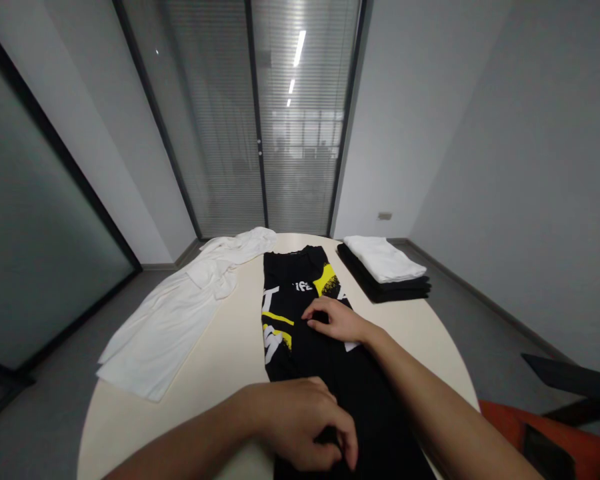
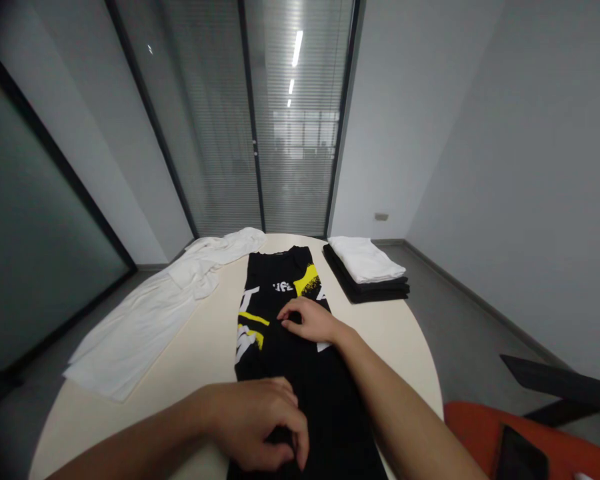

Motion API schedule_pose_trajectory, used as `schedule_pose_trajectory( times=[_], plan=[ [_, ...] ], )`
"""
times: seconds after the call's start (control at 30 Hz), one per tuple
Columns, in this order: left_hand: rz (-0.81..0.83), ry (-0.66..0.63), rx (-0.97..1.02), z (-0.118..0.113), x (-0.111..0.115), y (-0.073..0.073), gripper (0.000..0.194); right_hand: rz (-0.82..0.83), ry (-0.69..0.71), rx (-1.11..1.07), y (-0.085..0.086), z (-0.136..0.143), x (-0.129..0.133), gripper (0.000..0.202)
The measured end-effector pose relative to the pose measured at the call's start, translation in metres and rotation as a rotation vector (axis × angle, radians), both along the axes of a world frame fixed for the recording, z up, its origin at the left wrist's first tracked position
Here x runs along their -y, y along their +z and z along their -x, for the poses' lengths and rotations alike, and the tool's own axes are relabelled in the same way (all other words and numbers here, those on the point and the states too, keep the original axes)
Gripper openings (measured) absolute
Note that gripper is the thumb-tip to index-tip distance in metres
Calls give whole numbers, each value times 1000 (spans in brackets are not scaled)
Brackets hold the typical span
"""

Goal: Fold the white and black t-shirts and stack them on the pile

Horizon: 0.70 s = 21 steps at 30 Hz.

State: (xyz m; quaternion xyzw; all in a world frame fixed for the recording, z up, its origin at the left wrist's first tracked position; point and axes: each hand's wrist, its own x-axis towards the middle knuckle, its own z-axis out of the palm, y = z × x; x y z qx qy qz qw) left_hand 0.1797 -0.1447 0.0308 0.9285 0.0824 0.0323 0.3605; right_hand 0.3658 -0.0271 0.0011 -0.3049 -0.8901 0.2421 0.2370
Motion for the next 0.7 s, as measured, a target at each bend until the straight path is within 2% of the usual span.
schedule_pose_trajectory(
  times=[0.1, 0.23, 0.33, 0.47, 0.53, 0.57, 0.7],
  plan=[
    [66, -20, -31, 1, 0, 0, 20, 4, -2, 2, 1, 0, 0, 16],
    [25, 92, -85, 15, -8, 8, 24, -8, 18, -4, 1, 0, 1, 14],
    [161, 171, -100, 38, -24, 21, 18, -26, 39, 7, 0, 0, 1, 12],
    [333, 271, 7, 73, -51, 42, 10, -101, 31, 67, 1, 3, 1, 13],
    [416, 257, 36, 86, -58, 51, 2, -125, 59, 105, 3, 7, 5, 12],
    [447, 236, 38, 89, -60, 55, 4, -106, 88, 119, 5, 10, 7, 12],
    [477, 91, 7, 90, -55, 64, 15, 160, 271, 175, 16, 28, 28, 21]
  ],
)
